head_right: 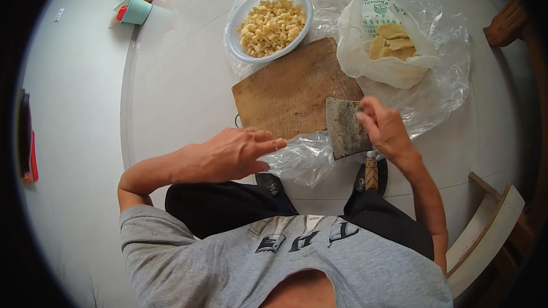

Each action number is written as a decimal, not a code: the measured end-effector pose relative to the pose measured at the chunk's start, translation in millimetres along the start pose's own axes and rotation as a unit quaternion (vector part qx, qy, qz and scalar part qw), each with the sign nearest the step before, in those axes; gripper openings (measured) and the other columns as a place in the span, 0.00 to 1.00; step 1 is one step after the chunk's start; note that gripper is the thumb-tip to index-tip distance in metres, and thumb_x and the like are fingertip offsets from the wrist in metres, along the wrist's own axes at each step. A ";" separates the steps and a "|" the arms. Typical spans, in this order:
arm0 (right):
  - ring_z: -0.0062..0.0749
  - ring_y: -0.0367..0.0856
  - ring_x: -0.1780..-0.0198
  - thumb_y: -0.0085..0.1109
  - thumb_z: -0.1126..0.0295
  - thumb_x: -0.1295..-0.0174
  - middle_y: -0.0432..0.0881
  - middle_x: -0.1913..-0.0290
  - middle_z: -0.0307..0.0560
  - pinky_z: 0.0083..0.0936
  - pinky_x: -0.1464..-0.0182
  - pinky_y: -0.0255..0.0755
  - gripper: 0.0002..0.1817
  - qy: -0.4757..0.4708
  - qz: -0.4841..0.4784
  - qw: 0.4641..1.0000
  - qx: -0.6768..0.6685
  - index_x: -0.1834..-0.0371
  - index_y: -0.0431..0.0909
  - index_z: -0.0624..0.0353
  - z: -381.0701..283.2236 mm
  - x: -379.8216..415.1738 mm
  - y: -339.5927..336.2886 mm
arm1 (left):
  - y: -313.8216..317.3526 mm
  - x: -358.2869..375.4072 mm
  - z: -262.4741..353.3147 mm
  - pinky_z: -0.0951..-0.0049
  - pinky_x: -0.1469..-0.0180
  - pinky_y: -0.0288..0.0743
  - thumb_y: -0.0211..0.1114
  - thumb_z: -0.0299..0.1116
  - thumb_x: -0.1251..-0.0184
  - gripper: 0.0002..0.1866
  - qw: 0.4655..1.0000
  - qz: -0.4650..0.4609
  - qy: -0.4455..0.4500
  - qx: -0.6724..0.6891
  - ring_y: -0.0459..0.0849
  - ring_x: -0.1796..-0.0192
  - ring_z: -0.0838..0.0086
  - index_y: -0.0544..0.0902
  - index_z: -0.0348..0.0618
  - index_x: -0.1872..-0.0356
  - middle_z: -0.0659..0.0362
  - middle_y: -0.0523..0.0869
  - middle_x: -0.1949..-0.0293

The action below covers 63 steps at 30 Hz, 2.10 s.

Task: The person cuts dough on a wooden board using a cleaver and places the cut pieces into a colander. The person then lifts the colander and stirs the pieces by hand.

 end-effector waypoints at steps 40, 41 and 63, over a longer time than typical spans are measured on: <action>0.11 0.69 0.67 0.51 0.67 0.36 0.75 0.62 0.23 0.18 0.56 0.70 0.05 -0.836 0.206 0.428 -0.275 0.58 0.70 0.43 -306.3 106.1 -106.6 | 29.1 4.9 1.0 0.60 0.62 0.76 0.66 0.37 0.48 0.34 0.998 0.039 -0.013 -0.049 0.81 0.60 0.55 0.65 0.42 0.38 0.47 0.78 0.63; 0.10 0.69 0.67 0.51 0.67 0.36 0.75 0.63 0.23 0.18 0.56 0.70 0.05 -0.835 0.206 0.426 -0.280 0.58 0.70 0.43 -306.1 106.3 -109.7 | 27.8 2.3 2.8 0.61 0.62 0.76 0.65 0.36 0.47 0.34 0.998 0.022 -0.018 -0.050 0.81 0.59 0.55 0.65 0.42 0.37 0.47 0.78 0.63; 0.08 0.67 0.70 0.49 0.69 0.35 0.71 0.72 0.20 0.17 0.55 0.68 0.04 -0.827 0.288 0.430 -0.219 0.64 0.70 0.41 -289.6 154.0 -111.8 | 11.1 -13.1 34.0 0.61 0.58 0.76 0.65 0.38 0.45 0.35 0.998 0.019 0.046 -0.045 0.80 0.56 0.56 0.64 0.45 0.35 0.47 0.79 0.59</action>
Point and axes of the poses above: each hand's wrist, its own x-axis away from the middle knuckle, its own y-axis out of the palm, z = x × y, the point moved 4 cm from there along -x, towards the middle knuckle
